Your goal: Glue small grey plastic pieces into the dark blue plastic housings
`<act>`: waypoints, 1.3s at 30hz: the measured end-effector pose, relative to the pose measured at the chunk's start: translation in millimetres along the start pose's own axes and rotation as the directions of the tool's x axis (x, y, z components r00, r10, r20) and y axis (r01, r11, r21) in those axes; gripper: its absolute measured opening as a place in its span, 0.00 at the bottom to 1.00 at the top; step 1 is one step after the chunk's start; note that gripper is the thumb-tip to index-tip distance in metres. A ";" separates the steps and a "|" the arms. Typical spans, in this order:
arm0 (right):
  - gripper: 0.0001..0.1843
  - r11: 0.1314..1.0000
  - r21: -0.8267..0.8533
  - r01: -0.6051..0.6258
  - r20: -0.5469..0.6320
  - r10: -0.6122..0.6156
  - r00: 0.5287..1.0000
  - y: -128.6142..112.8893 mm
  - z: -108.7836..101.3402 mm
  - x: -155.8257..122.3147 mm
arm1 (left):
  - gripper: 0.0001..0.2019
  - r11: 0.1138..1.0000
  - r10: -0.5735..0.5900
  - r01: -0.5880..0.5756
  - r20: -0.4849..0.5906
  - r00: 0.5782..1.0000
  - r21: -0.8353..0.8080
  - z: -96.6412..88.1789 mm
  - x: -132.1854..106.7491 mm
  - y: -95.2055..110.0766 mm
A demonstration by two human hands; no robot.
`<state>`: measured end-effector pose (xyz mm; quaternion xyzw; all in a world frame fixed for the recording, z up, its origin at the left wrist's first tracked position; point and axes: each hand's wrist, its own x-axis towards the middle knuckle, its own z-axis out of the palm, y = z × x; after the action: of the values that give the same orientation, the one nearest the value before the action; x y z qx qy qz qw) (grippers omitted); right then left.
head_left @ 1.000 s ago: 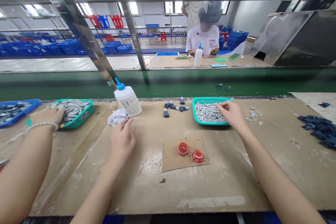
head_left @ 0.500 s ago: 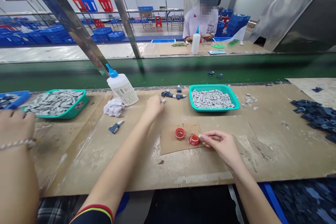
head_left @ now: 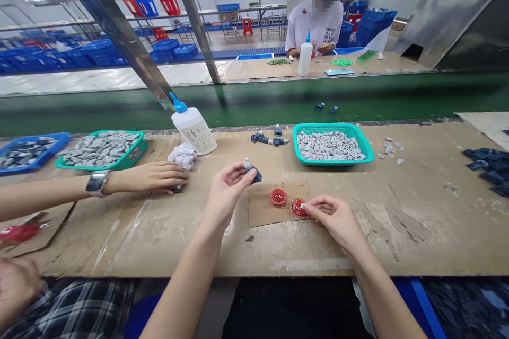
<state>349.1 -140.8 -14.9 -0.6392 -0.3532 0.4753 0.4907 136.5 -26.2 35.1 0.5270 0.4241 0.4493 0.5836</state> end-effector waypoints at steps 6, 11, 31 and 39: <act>0.17 0.999 0.027 0.025 -0.007 -0.025 1.000 -9.8 -5.4 -6.2 | 0.15 0.988 -0.058 0.049 -0.058 0.997 -0.149 18.6 -34.1 -5.2; 0.15 0.994 0.067 0.083 -0.013 -0.083 0.996 -33.2 -4.3 -20.9 | 0.13 0.968 -0.133 0.132 0.009 0.991 -0.211 42.4 -58.0 -17.4; 0.18 0.999 0.038 -0.031 0.345 0.016 0.939 -47.1 8.3 -27.8 | 0.09 0.974 -0.089 0.094 0.033 0.996 -0.205 59.8 -75.9 -14.2; 0.15 0.952 -0.204 0.230 0.344 -0.151 0.927 -70.7 3.4 14.3 | 0.21 0.981 0.053 -0.067 0.082 0.995 0.179 27.3 -55.4 -7.4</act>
<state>351.2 -107.7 49.2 -0.5692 -0.5448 0.4773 0.3890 150.4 -86.7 31.2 0.6075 0.4246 0.4054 0.5350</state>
